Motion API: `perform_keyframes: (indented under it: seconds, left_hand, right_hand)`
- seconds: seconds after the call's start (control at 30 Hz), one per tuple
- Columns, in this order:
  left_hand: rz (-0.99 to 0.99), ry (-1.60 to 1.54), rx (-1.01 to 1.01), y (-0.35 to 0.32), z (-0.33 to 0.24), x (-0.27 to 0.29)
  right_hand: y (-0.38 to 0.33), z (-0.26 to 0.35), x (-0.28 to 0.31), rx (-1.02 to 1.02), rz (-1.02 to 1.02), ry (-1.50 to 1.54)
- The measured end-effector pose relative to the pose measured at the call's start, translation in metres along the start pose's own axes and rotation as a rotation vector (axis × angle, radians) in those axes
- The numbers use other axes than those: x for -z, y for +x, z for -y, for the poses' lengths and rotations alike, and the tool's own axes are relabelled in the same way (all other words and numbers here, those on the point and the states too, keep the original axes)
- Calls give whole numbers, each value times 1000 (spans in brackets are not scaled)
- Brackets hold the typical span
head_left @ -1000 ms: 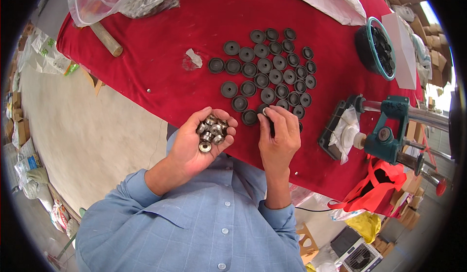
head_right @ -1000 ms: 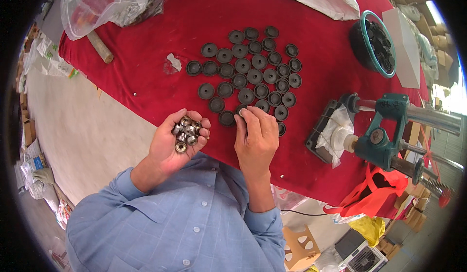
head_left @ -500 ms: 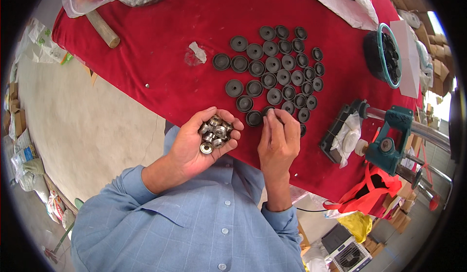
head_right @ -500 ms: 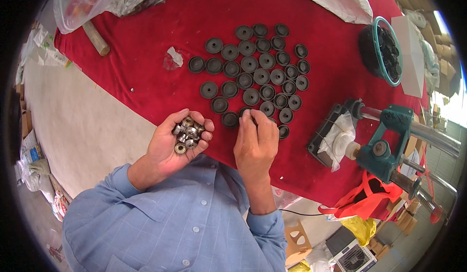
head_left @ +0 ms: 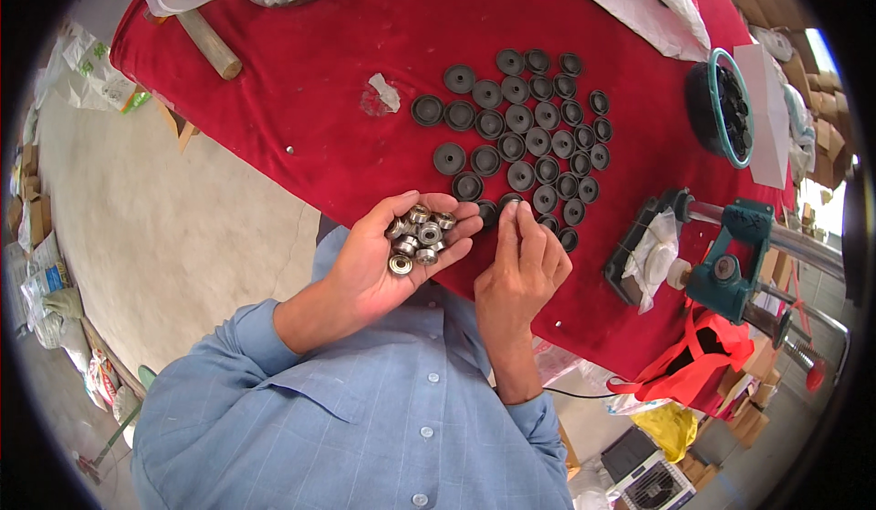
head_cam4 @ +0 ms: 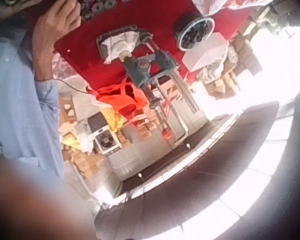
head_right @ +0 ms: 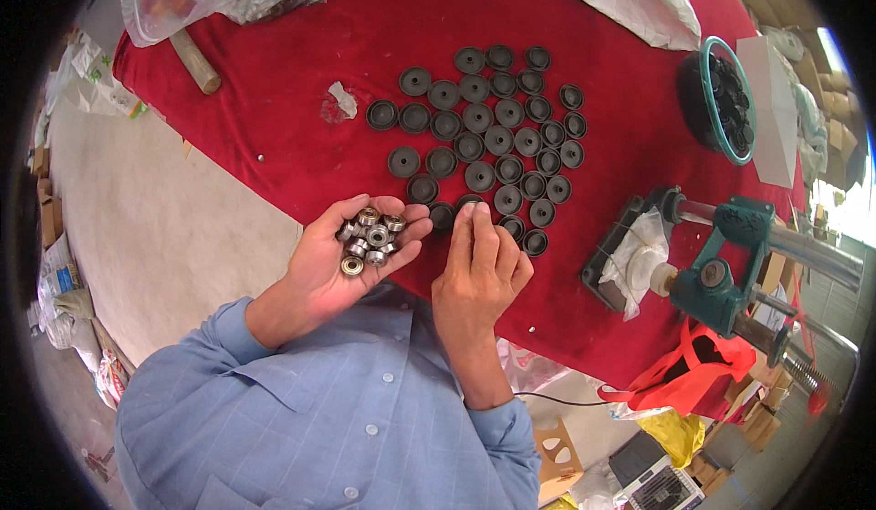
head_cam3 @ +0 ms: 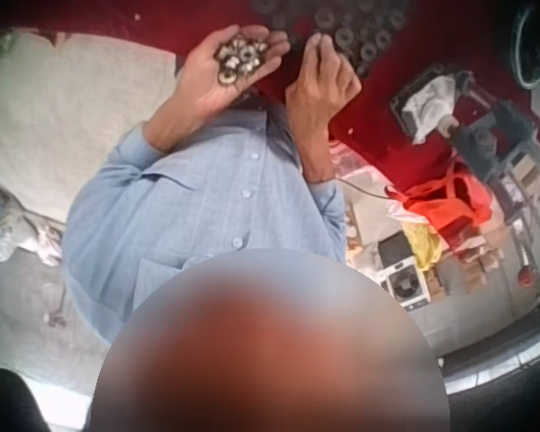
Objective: The person assembles metal rings into black rubber gaskets by hand, then secures them with a mallet.
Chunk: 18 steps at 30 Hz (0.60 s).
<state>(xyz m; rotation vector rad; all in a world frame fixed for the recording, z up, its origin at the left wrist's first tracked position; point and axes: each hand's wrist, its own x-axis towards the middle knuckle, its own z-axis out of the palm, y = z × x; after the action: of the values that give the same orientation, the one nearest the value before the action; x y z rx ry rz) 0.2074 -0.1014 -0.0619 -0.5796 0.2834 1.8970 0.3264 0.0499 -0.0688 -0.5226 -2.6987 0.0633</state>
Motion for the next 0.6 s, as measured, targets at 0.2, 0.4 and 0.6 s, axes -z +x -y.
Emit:
perform_keyframes:
  seconds: [0.2, 0.4, 0.6]
  left_hand:
    - [10, -31, -11, 2, 2, -3]
    - [-80, 61, -30, 3, 3, -9]
    - [-17, 138, 10, 5, 2, 0]
  right_hand:
    - [0, -3, -4, -20, -61, 22]
    - [11, -2, 18, -47, -61, 337]
    - [20, 9, 14, 77, -22, 433]
